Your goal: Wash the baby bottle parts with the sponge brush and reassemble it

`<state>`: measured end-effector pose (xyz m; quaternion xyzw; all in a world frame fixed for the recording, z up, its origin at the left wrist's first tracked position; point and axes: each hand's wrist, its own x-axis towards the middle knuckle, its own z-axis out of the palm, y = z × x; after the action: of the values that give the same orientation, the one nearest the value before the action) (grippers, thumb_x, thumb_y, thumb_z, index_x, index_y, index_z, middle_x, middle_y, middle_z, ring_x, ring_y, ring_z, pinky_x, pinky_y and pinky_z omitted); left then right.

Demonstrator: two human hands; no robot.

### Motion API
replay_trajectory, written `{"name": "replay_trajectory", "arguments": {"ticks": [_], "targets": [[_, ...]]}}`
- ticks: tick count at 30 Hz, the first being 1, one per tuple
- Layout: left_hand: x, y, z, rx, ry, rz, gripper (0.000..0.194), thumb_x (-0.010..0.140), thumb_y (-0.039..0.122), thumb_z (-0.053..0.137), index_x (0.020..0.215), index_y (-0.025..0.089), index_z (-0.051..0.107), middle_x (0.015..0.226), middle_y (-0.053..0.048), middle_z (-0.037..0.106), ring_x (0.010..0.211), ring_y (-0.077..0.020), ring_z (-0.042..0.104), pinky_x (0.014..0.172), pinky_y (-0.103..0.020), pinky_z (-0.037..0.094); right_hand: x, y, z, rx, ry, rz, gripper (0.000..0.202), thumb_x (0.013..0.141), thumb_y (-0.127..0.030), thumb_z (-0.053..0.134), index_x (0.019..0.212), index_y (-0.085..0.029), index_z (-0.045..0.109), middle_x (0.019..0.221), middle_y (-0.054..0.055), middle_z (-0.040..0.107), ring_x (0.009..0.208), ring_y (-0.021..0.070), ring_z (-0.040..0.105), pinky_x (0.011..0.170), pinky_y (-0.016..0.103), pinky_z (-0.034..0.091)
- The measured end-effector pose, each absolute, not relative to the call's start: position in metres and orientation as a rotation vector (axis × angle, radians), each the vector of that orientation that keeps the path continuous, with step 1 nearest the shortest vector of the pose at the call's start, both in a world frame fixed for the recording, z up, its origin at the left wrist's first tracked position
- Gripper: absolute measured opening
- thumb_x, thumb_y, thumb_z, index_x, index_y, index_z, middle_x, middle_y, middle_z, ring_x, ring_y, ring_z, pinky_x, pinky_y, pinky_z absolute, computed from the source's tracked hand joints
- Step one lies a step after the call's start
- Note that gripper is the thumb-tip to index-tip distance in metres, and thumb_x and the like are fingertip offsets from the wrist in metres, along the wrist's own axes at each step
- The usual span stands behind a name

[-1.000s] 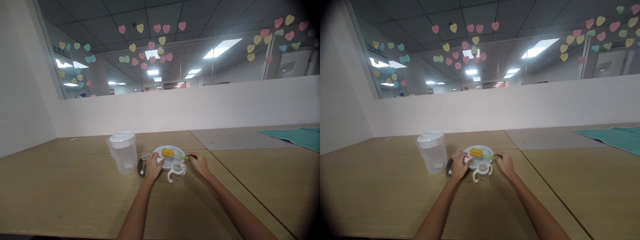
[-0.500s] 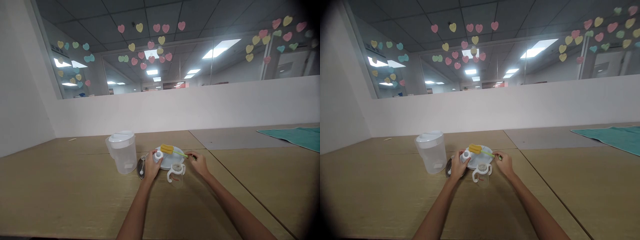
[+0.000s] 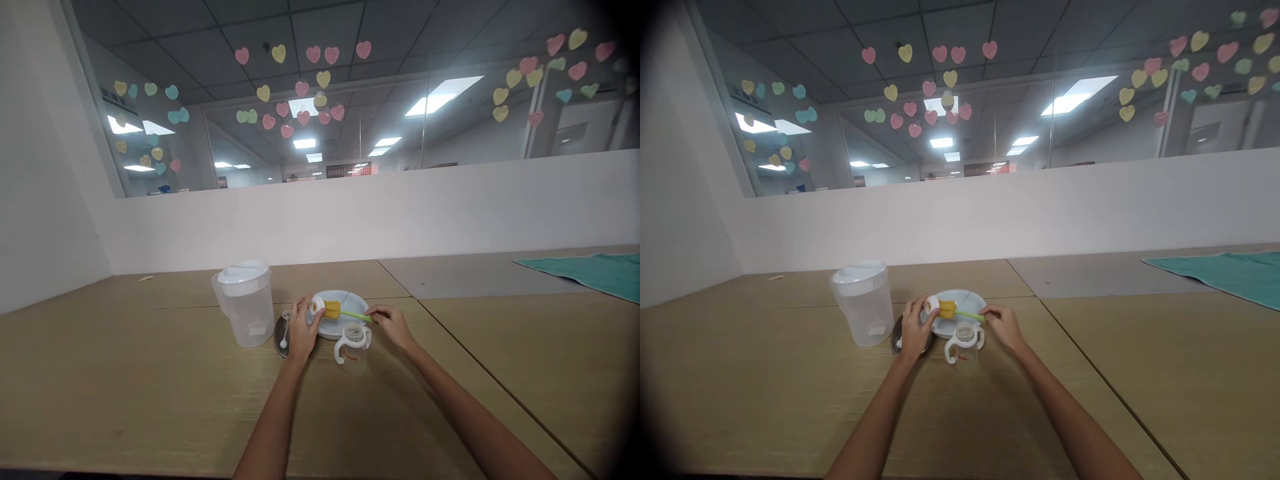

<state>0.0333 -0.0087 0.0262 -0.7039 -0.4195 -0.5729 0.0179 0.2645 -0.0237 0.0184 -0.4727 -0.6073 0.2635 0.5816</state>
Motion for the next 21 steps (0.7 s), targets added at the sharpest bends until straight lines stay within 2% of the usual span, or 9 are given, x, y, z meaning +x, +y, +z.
{"name": "replay_trajectory", "arguments": {"ticks": [5,13,17,21], "targets": [[0.032,-0.009,0.026,-2.096,-1.361,-1.780,0.034,0.085,0.039,0.049,0.114,0.023,0.054,0.108,-0.008,0.052,0.103,-0.0198,0.052,0.091,-0.034,0.042,0.267,-0.021,0.021,-1.100,-1.339,0.791,0.021,0.058,-0.026,0.050,0.064,-0.016,0.068,0.054,0.000,0.059,0.056,0.0143,0.052,0.057,0.025,0.038],[0.016,0.000,0.027,-1.731,-1.590,-1.862,0.032,0.084,0.038,0.047,0.106,0.019,0.060,0.101,-0.010,0.052,0.101,-0.0228,0.051,0.091,-0.037,0.042,0.272,-0.022,0.028,-1.127,-1.187,0.744,0.022,0.057,-0.027,0.050,0.064,-0.016,0.067,0.047,-0.001,0.056,0.054,0.0156,0.052,0.054,0.025,0.037],[0.007,0.008,0.021,-1.774,-2.008,-1.577,0.028,0.082,0.035,0.047,0.099,0.019,0.062,0.092,-0.009,0.057,0.094,-0.0237,0.056,0.085,-0.036,0.043,0.272,-0.020,0.025,-1.141,-1.205,0.708,0.024,0.059,-0.027,0.049,0.067,-0.015,0.068,0.047,-0.001,0.056,0.053,0.0158,0.052,0.053,0.025,0.037],[0.007,0.010,0.014,-1.881,-2.220,-1.193,0.033,0.080,0.036,0.046,0.104,0.018,0.060,0.098,-0.012,0.059,0.095,-0.0258,0.058,0.082,-0.035,0.044,0.272,-0.018,0.021,-1.128,-1.265,0.669,0.023,0.060,-0.029,0.048,0.066,-0.016,0.066,0.054,0.001,0.060,0.057,0.0163,0.054,0.059,0.026,0.041]]}}
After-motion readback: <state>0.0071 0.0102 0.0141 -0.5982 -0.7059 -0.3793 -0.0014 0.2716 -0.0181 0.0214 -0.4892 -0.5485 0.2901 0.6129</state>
